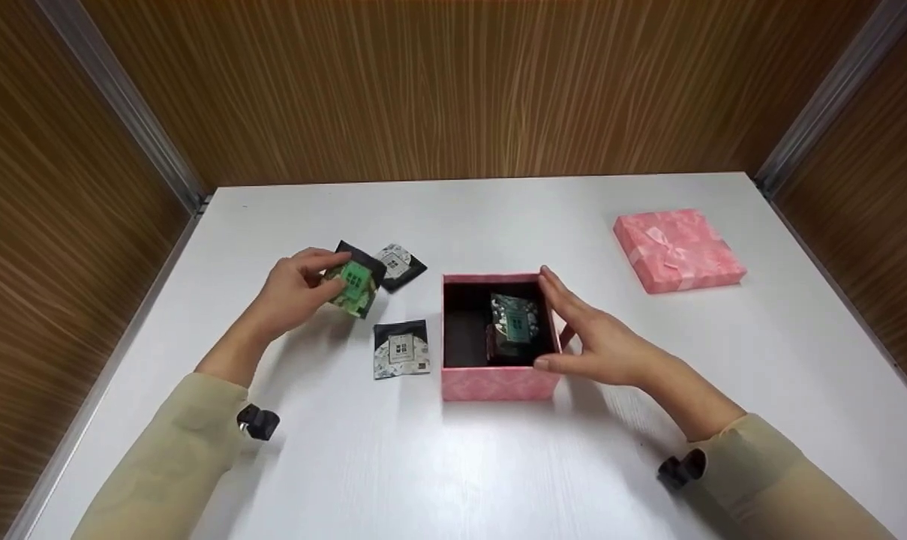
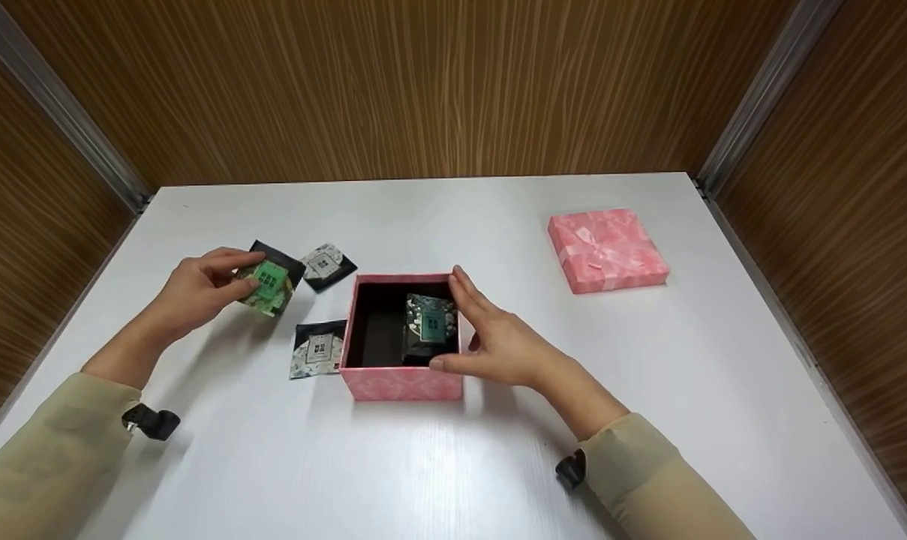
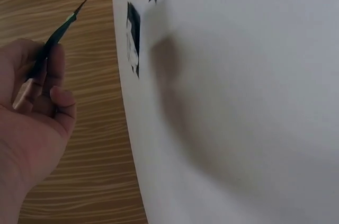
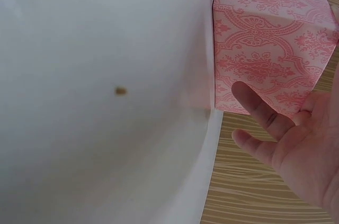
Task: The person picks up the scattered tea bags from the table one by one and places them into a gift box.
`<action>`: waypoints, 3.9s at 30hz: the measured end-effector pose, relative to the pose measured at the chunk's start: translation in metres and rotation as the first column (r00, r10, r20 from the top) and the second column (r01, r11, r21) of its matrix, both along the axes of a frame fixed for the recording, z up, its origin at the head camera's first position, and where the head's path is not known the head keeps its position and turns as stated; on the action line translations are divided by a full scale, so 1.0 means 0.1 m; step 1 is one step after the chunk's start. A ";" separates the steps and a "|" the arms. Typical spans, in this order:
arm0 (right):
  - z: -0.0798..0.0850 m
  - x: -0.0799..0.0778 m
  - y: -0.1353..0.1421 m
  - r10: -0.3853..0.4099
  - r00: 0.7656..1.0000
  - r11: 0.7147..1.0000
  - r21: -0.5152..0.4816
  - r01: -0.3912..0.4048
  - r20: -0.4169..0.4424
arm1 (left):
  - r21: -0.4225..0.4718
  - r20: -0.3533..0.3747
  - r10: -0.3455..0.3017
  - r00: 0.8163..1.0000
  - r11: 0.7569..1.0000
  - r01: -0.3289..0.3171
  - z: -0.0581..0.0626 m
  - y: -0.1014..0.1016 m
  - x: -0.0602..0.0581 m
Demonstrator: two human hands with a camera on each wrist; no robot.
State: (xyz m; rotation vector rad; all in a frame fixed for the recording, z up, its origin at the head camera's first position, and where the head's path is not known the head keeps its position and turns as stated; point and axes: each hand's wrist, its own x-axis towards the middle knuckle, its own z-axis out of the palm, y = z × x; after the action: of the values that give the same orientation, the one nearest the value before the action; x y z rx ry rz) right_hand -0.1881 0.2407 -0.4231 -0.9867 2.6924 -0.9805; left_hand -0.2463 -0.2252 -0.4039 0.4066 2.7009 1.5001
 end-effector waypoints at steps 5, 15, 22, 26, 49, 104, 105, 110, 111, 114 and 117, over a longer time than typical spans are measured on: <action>0.00 0.00 -0.01 0.003 1.000 1.000 -0.006 -0.003 0.005 | 0.067 0.009 -0.009 1.000 0.998 0.008 0.09 0.12 0.03; -0.02 0.00 0.00 -0.002 1.000 1.000 -0.005 0.002 0.011 | 0.155 -0.007 -0.011 1.000 0.988 0.012 0.22 0.46 0.11; -0.03 0.01 0.00 -0.002 1.000 1.000 -0.003 0.002 0.017 | 0.132 -0.113 -0.053 0.992 0.989 0.068 0.27 0.74 0.16; -0.02 0.01 0.00 -0.004 1.000 1.000 -0.005 0.004 0.019 | 0.087 -0.153 -0.086 0.984 0.991 0.100 0.29 0.90 0.19; -0.02 0.01 0.00 -0.007 1.000 1.000 -0.002 0.007 0.023 | -0.034 -0.194 -0.320 0.927 0.947 0.320 0.13 1.40 0.29; -0.04 0.01 0.01 0.003 1.000 1.000 -0.017 -0.003 0.014 | -0.538 -0.174 -0.482 0.859 0.777 0.327 0.02 1.90 0.30; -0.04 0.01 0.01 0.004 1.000 1.000 -0.017 -0.004 0.013 | -0.552 -0.159 -0.478 0.864 0.768 0.324 0.03 1.90 0.30; -0.04 0.01 0.00 0.007 1.000 1.000 -0.016 -0.007 0.012 | -0.614 -0.092 -0.451 0.888 0.727 0.306 0.05 1.95 0.30; -0.04 0.01 0.00 0.006 1.000 1.000 -0.017 -0.006 0.012 | -0.629 -0.084 -0.449 0.889 0.716 0.302 0.05 1.96 0.30; -0.04 0.00 0.00 0.001 1.000 1.000 -0.018 -0.001 0.010 | -0.660 -0.074 -0.445 0.893 0.693 0.290 0.06 1.99 0.30; -0.03 0.01 0.00 -0.002 1.000 1.000 -0.020 0.002 0.008 | -0.675 -0.062 -0.438 0.897 0.680 0.286 0.07 2.01 0.29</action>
State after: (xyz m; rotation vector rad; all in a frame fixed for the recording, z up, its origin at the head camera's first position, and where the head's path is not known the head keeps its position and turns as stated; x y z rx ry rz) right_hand -0.1875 0.2411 -0.4262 -0.9826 2.6830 -1.0110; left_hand -0.2169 -0.0245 -0.3968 1.0294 2.8230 0.3650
